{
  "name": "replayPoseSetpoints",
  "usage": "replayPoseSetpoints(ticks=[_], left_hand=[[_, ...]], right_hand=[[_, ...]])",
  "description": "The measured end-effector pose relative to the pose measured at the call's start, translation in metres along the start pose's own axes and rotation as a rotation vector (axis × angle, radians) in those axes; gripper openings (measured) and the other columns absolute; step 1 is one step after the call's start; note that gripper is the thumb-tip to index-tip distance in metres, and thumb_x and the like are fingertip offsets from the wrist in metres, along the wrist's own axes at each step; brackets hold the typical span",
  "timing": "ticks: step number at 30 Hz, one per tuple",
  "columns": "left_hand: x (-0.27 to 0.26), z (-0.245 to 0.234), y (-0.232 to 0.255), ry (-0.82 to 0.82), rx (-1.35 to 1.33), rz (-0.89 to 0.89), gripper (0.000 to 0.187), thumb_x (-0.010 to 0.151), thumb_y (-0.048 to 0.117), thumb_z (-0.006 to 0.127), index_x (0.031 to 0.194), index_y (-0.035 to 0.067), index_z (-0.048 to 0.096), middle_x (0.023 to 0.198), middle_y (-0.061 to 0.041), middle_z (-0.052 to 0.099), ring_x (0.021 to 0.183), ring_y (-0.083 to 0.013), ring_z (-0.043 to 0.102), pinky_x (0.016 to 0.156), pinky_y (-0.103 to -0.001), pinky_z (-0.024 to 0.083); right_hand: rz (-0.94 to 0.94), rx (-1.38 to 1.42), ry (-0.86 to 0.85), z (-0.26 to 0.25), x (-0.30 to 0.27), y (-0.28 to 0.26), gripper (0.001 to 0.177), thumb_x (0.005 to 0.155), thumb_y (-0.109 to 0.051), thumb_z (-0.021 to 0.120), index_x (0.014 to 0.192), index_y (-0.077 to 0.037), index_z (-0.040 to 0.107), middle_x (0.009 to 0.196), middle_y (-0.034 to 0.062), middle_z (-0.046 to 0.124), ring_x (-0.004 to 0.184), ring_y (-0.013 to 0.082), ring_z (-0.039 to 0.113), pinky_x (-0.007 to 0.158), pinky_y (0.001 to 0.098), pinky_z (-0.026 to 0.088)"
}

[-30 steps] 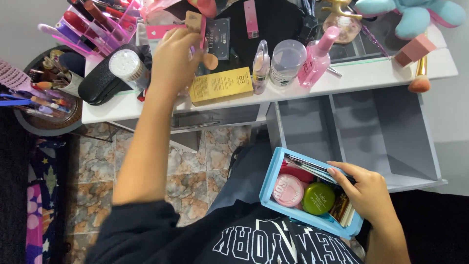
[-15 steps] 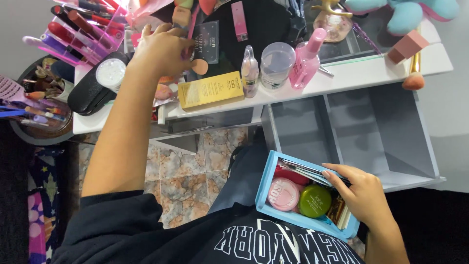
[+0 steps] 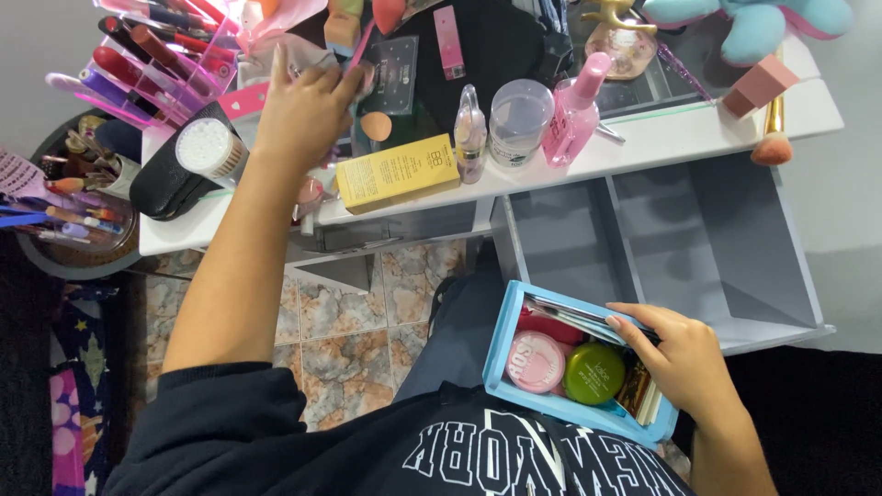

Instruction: Organizing and cleaning a vanity drawer by removing items, wiping the surfaces, and re-arranging products.

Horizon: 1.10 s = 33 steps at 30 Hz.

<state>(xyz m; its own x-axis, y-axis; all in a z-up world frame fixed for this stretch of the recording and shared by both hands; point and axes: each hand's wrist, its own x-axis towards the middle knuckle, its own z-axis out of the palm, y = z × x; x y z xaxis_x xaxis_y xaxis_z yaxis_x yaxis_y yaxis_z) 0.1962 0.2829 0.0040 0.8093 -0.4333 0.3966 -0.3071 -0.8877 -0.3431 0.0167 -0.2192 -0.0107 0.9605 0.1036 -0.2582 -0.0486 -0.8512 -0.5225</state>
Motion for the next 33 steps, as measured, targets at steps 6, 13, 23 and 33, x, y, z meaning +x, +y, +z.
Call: replayPoseSetpoints(ticks=[6, 13, 23, 33], left_hand=[[-0.001, 0.012, -0.016, 0.181, -0.073, -0.119, 0.011, 0.104, 0.019, 0.069, 0.113, 0.013, 0.067, 0.09, -0.003, 0.072, 0.094, -0.0243, 0.072, 0.108, -0.056, 0.046], [-0.006, -0.064, 0.018, 0.263, -0.882, -0.395, 0.023, 0.107, 0.016, 0.071, 0.128, 0.005, 0.067, 0.088, -0.008, 0.071, 0.08, -0.0232, 0.069, 0.071, -0.035, 0.051], [-0.012, -0.068, 0.087, -0.143, -1.368, 0.162, 0.03, 0.083, 0.014, 0.067, 0.112, 0.017, 0.07, 0.107, -0.003, 0.073, 0.098, -0.0197, 0.072, 0.088, -0.034, 0.056], [0.096, 0.027, -0.007, -0.348, -0.456, -0.142, 0.107, 0.04, 0.056, 0.098, 0.132, 0.014, 0.062, 0.13, -0.013, 0.061, 0.13, -0.0377, 0.047, 0.097, -0.066, 0.031]], right_hand=[[-0.214, -0.08, 0.103, -0.006, 0.001, 0.001, 0.039, 0.09, -0.038, 0.068, 0.119, -0.013, 0.075, 0.114, 0.0152, 0.075, 0.101, 0.0308, 0.072, 0.082, 0.0403, 0.057], [-0.514, 0.231, 0.269, -0.035, -0.008, -0.057, 0.036, 0.091, -0.009, 0.073, 0.126, -0.007, 0.069, 0.125, 0.014, 0.074, 0.12, 0.0227, 0.071, 0.102, 0.0361, 0.055], [-0.514, 0.691, -0.054, -0.003, -0.016, -0.072, 0.038, 0.088, 0.001, 0.073, 0.125, 0.003, 0.067, 0.104, 0.0124, 0.08, 0.093, 0.0165, 0.077, 0.083, 0.0301, 0.064], [-0.033, 1.059, -0.125, 0.014, -0.01, -0.008, 0.023, 0.092, 0.0, 0.068, 0.114, 0.007, 0.068, 0.096, 0.0124, 0.077, 0.086, 0.0133, 0.071, 0.076, 0.0261, 0.056]])
